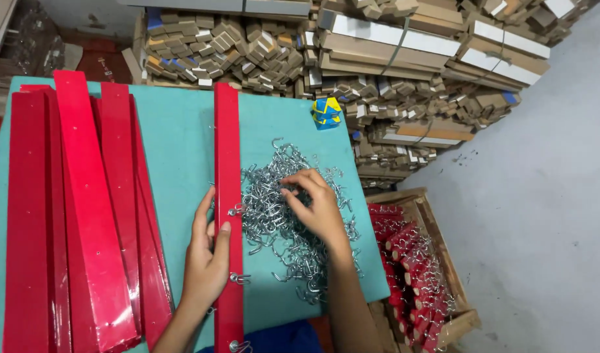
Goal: Attaching metal hooks to red plastic strips and packing the finished items into a crate
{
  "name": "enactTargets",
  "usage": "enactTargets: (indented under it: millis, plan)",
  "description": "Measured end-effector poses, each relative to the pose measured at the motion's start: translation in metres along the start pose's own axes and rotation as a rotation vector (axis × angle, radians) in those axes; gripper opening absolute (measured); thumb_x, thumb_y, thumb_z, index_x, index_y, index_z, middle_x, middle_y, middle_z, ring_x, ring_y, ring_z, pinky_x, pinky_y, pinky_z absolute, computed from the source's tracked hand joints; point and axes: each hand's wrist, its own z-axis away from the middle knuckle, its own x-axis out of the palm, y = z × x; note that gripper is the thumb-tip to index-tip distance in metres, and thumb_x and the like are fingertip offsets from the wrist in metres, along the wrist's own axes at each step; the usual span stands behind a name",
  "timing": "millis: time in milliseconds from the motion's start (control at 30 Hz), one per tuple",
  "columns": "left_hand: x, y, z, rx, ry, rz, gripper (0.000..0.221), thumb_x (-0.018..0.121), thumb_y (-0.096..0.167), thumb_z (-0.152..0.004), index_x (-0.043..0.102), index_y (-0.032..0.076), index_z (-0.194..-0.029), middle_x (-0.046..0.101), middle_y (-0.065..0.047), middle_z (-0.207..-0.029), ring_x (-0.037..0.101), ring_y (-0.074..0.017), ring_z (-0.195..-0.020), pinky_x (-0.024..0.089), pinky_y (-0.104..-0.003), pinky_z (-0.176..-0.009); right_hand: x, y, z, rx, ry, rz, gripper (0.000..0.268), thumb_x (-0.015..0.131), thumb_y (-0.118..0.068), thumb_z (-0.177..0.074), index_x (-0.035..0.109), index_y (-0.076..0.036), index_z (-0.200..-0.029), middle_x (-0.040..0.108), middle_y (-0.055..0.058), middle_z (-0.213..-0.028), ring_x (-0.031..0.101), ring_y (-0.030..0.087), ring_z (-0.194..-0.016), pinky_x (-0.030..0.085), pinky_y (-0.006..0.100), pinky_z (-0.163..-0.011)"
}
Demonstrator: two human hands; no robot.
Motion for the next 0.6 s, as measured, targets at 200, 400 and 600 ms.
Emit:
enactTargets:
  millis: [200, 400, 600]
  plan:
    - [-0.001, 0.013, 0.003, -0.089, -0.001, -0.056, 0.066, 0.047, 0.021, -0.101, 0.028, 0.028, -0.164, 0.073, -0.006, -0.093, 0.044, -0.0102, -0.048, 0.037, -0.028, -0.046, 0.001, -0.01, -0.008, -0.022, -0.105, 0.232, 0.024, 0.074, -0.023, -0.094, 0.074, -0.017, -0.117, 0.055, 0.006, -0.112, 0.066, 0.024, -0.099, 0.055, 0.04, -0.079]
    - [-0.001, 0.012, 0.002, -0.102, 0.024, -0.051, 0.065, 0.047, 0.02, -0.101, 0.031, 0.029, -0.163, 0.074, -0.006, -0.093, 0.044, -0.011, -0.049, 0.039, -0.028, -0.047, 0.015, -0.003, -0.009, -0.021, -0.113, 0.441, 0.028, 0.078, -0.029, -0.09, 0.067, -0.012, -0.11, 0.055, 0.008, -0.12, 0.064, 0.027, -0.108, 0.054, 0.051, -0.087]
    - [0.001, 0.015, -0.001, -0.138, 0.019, -0.024, 0.066, 0.047, 0.022, -0.1, 0.03, 0.031, -0.163, 0.078, -0.009, -0.106, 0.051, -0.0135, -0.051, 0.043, -0.029, -0.048, 0.005, -0.008, -0.016, -0.004, 0.018, 0.062, 0.024, 0.076, -0.032, -0.089, 0.068, -0.01, -0.096, 0.056, 0.005, -0.104, 0.057, 0.021, -0.104, 0.049, 0.037, -0.095]
